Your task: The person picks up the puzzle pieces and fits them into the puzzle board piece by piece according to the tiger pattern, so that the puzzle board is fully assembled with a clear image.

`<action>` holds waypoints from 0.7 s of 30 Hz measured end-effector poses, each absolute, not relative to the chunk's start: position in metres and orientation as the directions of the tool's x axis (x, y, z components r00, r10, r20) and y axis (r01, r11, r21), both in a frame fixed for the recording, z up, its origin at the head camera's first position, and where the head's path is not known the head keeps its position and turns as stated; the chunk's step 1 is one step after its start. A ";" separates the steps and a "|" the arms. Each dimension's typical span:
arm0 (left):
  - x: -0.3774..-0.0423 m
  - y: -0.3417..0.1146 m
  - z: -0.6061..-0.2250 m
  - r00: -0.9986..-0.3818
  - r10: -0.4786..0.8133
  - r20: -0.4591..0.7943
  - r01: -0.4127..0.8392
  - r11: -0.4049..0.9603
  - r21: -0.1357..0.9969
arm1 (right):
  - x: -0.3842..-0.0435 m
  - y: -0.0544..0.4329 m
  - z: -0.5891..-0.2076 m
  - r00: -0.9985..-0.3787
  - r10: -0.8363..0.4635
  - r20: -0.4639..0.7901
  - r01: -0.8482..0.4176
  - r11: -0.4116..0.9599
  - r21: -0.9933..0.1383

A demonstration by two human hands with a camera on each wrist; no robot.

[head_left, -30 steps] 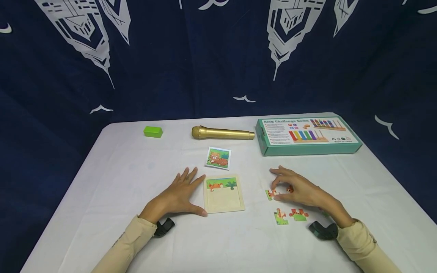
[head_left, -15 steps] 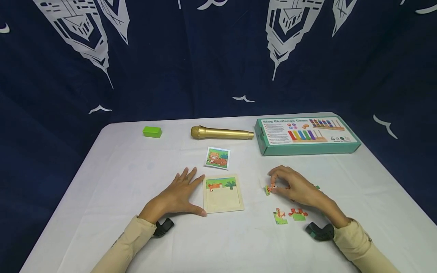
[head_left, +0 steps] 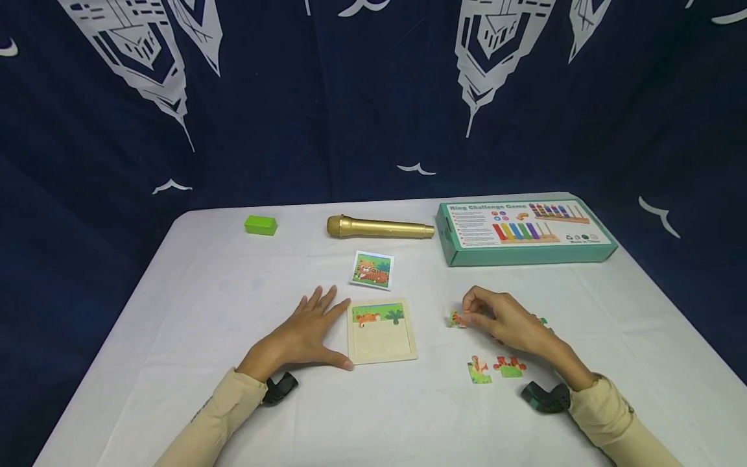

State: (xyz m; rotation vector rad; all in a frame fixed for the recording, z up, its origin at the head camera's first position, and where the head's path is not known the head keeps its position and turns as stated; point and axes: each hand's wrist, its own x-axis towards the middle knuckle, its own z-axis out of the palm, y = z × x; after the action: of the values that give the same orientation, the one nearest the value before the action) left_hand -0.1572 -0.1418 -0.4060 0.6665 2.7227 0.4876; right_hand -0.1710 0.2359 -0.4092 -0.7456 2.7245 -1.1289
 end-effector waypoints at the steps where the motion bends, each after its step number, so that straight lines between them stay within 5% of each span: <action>1: -0.157 -0.142 -0.406 -0.849 0.491 -0.196 0.390 0.832 0.394 | -0.171 0.236 -0.409 -0.878 -0.472 0.085 -0.390 0.600 -0.698; 14: -0.156 -0.142 -0.406 -0.847 0.500 -0.183 0.400 0.825 0.399 | -0.172 0.234 -0.406 -0.877 -0.468 0.111 -0.379 0.530 -0.759; 21: -0.156 -0.143 -0.406 -0.846 0.501 -0.183 0.400 0.823 0.403 | -0.177 0.231 -0.407 -0.832 -0.550 0.078 -0.303 0.331 -0.894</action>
State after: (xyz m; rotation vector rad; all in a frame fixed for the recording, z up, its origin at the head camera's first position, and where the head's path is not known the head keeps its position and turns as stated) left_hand -0.1561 -0.1427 -0.4061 0.6887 2.7252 0.5127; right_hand -0.1768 0.2314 -0.4073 -0.7720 2.3579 -1.5036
